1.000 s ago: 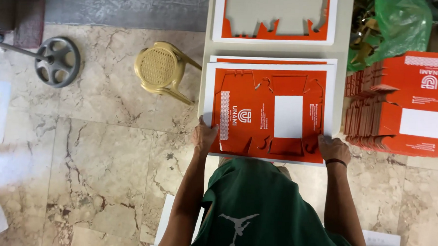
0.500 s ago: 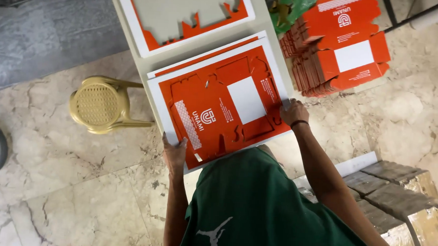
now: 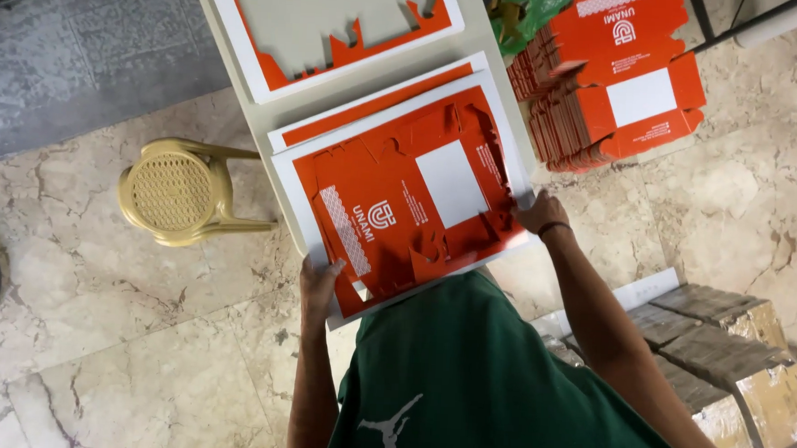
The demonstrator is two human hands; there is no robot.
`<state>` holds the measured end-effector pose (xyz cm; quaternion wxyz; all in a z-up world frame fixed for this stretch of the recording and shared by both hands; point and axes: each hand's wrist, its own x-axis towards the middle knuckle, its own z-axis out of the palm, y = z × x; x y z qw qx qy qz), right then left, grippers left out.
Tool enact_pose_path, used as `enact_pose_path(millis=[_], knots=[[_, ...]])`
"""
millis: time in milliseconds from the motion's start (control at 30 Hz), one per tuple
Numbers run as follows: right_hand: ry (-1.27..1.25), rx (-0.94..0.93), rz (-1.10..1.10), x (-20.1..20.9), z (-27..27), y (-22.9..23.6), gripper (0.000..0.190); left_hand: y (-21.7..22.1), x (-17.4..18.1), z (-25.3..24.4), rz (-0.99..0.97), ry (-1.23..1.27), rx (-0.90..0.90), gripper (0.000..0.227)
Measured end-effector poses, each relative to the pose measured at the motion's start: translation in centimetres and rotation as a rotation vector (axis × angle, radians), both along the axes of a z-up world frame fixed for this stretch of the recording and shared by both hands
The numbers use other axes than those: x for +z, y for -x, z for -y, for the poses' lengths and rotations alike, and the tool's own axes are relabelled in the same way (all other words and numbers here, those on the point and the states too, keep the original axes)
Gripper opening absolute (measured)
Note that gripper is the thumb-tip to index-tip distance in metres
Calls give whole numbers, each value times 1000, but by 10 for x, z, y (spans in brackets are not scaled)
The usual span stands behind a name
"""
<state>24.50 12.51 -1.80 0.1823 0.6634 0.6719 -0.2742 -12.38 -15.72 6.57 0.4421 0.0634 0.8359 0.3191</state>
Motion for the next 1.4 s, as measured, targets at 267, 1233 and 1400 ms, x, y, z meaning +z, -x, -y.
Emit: enact_pose_path(millis=[267, 1233, 1400], knots=[[-76, -152, 8, 65, 33, 27, 100, -1, -14, 3, -165, 104, -75, 91], [-403, 112, -355, 115, -90, 63, 65, 20, 39, -16, -624, -218, 100, 78], [-326, 27, -339, 62, -55, 29, 77, 0, -7, -1, -503, -87, 58, 86]])
